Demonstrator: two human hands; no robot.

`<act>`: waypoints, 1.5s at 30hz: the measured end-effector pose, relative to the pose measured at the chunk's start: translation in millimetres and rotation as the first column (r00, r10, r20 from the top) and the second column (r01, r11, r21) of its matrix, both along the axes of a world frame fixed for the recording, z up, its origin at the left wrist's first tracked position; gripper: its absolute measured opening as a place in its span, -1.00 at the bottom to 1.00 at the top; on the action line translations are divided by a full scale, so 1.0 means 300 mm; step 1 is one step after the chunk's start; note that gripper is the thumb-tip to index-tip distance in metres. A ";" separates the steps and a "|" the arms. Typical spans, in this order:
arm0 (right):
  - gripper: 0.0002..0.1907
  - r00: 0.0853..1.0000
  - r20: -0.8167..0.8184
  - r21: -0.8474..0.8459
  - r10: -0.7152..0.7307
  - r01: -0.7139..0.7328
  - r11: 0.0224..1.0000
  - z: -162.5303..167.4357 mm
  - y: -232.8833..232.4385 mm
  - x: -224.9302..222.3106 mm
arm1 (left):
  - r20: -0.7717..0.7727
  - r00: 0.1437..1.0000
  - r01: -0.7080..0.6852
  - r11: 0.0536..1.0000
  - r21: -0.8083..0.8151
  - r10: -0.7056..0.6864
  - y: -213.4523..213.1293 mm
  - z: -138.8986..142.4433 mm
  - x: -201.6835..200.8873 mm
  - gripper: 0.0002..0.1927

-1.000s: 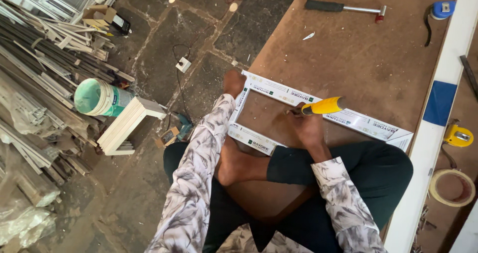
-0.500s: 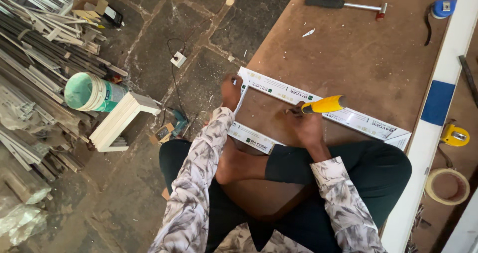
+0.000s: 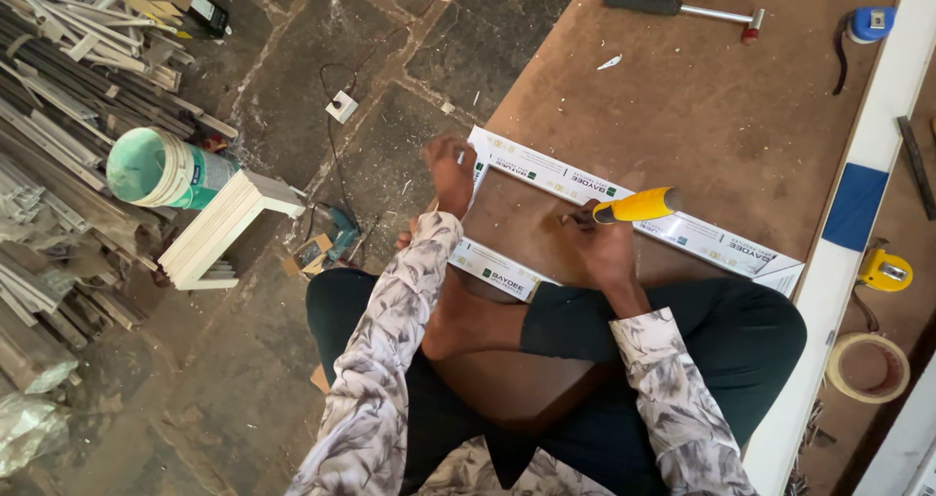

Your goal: The person assembles a white window frame by hand, using a utility knife to trim protective film and a hammer to tap the corners into alignment. The person works on the floor, repeatedly adjusting the frame pieces and removing film from the edges.

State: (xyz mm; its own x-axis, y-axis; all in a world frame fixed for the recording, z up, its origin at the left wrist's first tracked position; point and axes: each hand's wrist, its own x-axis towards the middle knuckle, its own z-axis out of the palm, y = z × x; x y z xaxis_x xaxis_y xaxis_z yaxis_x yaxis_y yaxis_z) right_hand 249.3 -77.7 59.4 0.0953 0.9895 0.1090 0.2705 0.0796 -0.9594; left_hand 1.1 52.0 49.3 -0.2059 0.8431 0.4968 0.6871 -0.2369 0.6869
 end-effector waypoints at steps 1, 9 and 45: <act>-0.81 1.000 0.017 -0.014 0.000 0.000 1.000 0.000 0.000 0.001 | -0.032 0.999 -0.025 0.999 -0.022 0.024 0.005 0.001 -0.003 -0.90; -0.79 0.998 0.055 -0.003 -0.015 0.016 1.000 0.000 0.000 0.001 | -0.094 0.995 -0.015 0.962 -0.272 -0.011 0.038 0.054 0.004 -0.79; -0.62 0.837 0.293 0.073 0.462 -0.502 0.862 0.150 -0.089 -0.056 | 0.149 0.968 -0.136 0.923 -0.359 0.201 0.134 0.052 -0.075 -0.56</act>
